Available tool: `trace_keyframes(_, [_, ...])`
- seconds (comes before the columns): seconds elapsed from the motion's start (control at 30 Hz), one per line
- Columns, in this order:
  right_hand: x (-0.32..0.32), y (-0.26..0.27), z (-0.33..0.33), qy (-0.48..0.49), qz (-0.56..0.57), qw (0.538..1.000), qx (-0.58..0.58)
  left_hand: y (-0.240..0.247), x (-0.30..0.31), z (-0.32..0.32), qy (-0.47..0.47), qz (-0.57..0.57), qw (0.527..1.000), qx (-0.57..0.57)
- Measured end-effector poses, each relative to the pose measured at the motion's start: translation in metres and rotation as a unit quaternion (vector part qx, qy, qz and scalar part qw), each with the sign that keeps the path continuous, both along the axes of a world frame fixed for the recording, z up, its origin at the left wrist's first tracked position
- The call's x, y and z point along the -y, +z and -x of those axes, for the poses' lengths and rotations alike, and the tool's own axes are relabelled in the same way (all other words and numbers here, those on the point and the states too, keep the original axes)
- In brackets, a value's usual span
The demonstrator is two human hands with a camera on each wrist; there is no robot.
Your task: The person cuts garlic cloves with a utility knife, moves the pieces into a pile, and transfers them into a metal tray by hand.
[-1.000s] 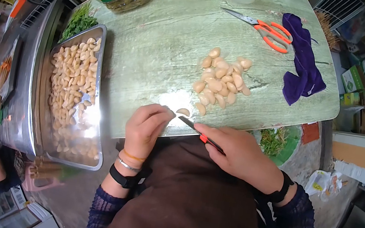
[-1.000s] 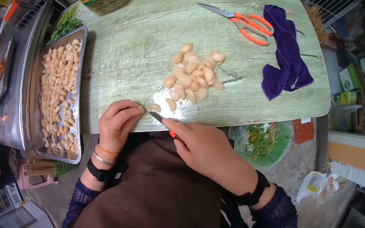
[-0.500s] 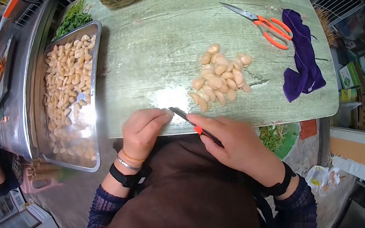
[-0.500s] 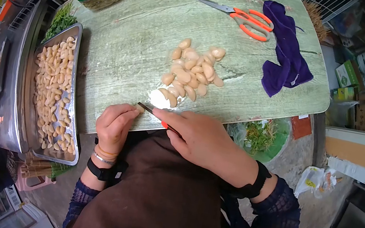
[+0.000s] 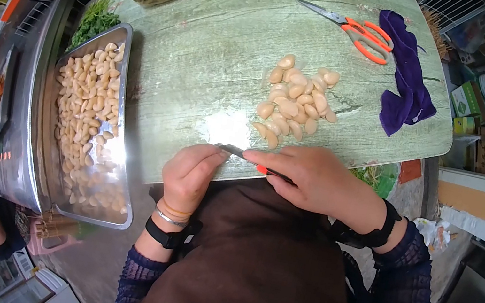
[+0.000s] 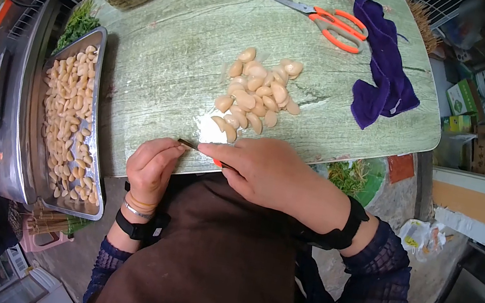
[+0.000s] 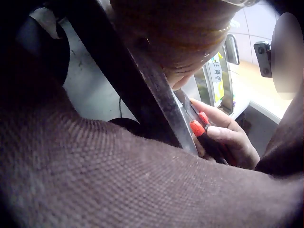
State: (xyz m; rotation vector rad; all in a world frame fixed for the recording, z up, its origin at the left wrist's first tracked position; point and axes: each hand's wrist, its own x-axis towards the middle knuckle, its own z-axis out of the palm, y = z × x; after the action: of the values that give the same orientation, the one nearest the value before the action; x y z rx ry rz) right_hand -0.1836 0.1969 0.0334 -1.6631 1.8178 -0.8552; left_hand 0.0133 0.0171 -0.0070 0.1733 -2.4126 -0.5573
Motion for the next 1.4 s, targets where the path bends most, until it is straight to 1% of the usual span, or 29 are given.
trace_keyframes(0.07, [0.003,0.008,0.002,0.014,-0.039,0.999,-0.005,0.000,0.000,0.000,0.000,-0.001,1.000,-0.003])
trace_keyframes(0.17, [0.007,0.003,-0.004,-0.004,0.022,1.000,-0.009,-0.002,0.000,0.000,-0.002,-0.001,1.000,-0.004])
trace_keyframes(0.27, [0.011,0.006,-0.017,-0.019,0.007,0.995,-0.103,0.000,0.000,-0.001,0.000,-0.001,1.000,-0.002])
trace_keyframes(0.37, [0.010,0.007,-0.025,-0.022,0.008,0.994,-0.105,0.001,-0.001,0.000,0.002,-0.005,1.000,-0.003])
trace_keyframes(0.47, [-0.009,0.008,-0.019,-0.029,-0.017,0.992,-0.125,0.001,-0.001,0.000,0.003,-0.009,1.000,-0.003])
trace_keyframes(0.53, [-0.021,0.018,-0.014,-0.022,-0.052,0.991,-0.123,0.002,-0.001,0.001,0.006,-0.006,1.000,0.007])
trace_keyframes(0.57, [-0.028,0.022,-0.011,-0.021,-0.070,0.990,-0.123,0.001,0.000,0.000,0.005,-0.039,0.999,0.029])
trace_keyframes(0.63, [-0.038,0.018,-0.005,-0.060,0.001,0.997,-0.043,-0.001,0.002,-0.001,0.002,-0.101,0.992,0.070])
trace_keyframes(0.67, [-0.042,0.015,-0.001,-0.078,0.037,0.996,-0.004,0.001,-0.001,0.000,0.010,-0.092,0.992,0.083])
trace_keyframes(0.73, [-0.053,0.005,0.003,-0.162,0.116,0.980,0.023,0.010,-0.009,0.014,0.024,-0.068,0.993,0.091])
trace_keyframes(0.77, [-0.059,0.004,0.005,-0.202,0.157,0.966,0.037,0.004,-0.011,0.018,0.007,-0.069,0.988,0.139])
trace_keyframes(0.87, [-0.076,0.011,0.009,-0.300,0.069,0.933,0.186,0.008,-0.028,0.052,-0.021,-0.054,0.986,0.159])
trace_keyframes(1.0, [-0.084,-0.004,0.020,-0.342,0.101,0.906,0.230,0.012,-0.037,0.100,-0.063,0.005,0.978,0.200])
trace_keyframes(1.03, [-0.085,-0.007,0.021,-0.351,0.108,0.897,0.245,0.010,-0.033,0.109,-0.074,-0.012,0.978,0.194])
trace_keyframes(1.13, [-0.086,-0.018,0.022,-0.375,0.132,0.869,0.294,0.011,-0.025,0.131,-0.094,0.082,0.968,0.217])
trace_keyframes(1.17, [-0.087,-0.023,0.022,-0.381,0.138,0.858,0.315,0.010,-0.023,0.138,-0.100,0.075,0.971,0.201])
trace_keyframes(1.2, [-0.088,-0.025,0.021,-0.386,0.143,0.847,0.337,0.007,-0.020,0.146,-0.108,0.091,0.970,0.196])
trace_keyframes(1.27, [-0.088,-0.027,0.024,-0.390,0.137,0.839,0.353,0.002,-0.011,0.165,-0.117,0.122,0.968,0.187])
trace_keyframes(1.4, [-0.087,-0.031,0.029,-0.381,0.116,0.830,0.390,-0.006,-0.004,0.194,-0.067,0.103,0.978,0.167])
